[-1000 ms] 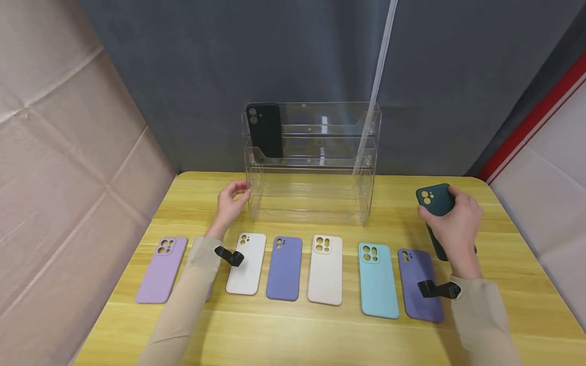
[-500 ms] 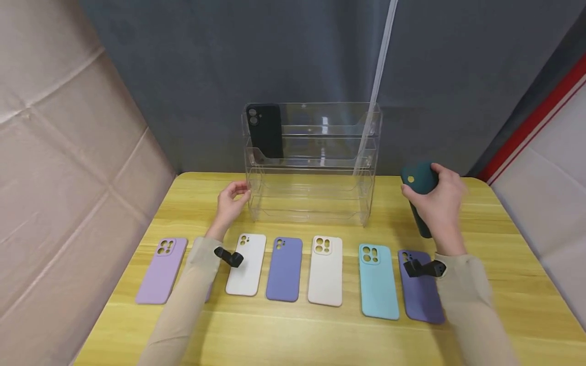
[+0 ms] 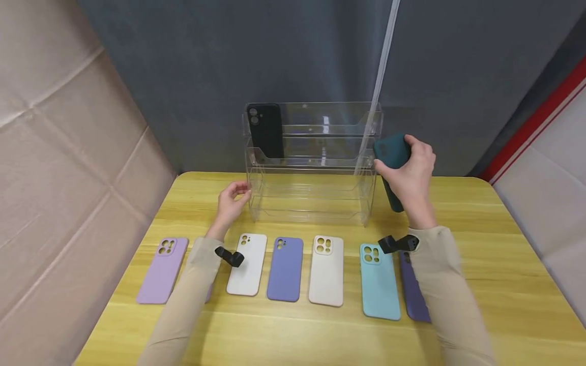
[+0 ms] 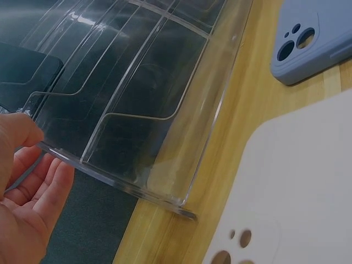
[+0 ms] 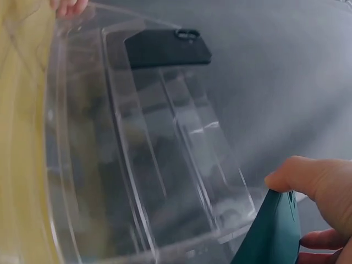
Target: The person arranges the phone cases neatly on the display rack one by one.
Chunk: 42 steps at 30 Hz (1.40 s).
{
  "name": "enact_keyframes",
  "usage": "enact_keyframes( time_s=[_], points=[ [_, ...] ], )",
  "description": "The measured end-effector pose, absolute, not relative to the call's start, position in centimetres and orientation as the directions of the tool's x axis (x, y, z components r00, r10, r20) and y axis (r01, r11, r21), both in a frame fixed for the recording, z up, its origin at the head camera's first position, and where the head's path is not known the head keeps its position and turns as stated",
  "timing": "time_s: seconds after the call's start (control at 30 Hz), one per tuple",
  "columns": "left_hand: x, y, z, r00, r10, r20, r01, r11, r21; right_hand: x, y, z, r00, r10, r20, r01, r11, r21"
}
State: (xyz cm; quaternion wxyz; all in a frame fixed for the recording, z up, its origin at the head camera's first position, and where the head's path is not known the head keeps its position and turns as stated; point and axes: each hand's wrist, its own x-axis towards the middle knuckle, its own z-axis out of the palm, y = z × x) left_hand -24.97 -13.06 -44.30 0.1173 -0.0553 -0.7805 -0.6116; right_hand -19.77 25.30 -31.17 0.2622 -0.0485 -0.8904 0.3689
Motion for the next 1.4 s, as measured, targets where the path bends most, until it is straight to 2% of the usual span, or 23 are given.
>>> enact_keyframes(
  time_s=[0.47,0.7,0.93,1.03,1.27,1.4],
  points=[
    [-25.1,-12.8,-43.8,-0.963,-0.052,0.265,0.245,0.245,0.938,-22.2,20.7,-29.2,-0.852,0.245,0.463,-0.185,0.686,-0.704],
    [-23.4,-12.4,-41.5,-0.960,-0.020,0.280,0.268,0.232,0.935,-23.4,18.8,-28.4,-0.848,0.240,0.473,-0.217,0.656,-0.722],
    [-22.8,-12.2,-40.8,-0.962,-0.010,0.274,0.261,0.268,0.927,-24.5,17.0,-27.6,-0.859,0.216,0.464,-0.240,0.630,-0.738],
    [-22.9,-12.3,-40.9,-0.962,-0.012,0.274,0.261,0.260,0.930,-24.9,16.3,-27.2,-0.860,0.213,0.464,-0.247,0.620,-0.745],
    [-25.1,-13.1,-44.2,-0.969,-0.047,0.245,0.227,0.241,0.944,-26.0,14.6,-26.6,-0.825,0.231,0.516,-0.304,0.587,-0.750],
    [-25.2,-13.2,-44.3,-0.968,-0.055,0.244,0.223,0.255,0.941,-26.7,13.8,-26.4,-0.820,0.243,0.518,-0.315,0.563,-0.764]
  ],
)
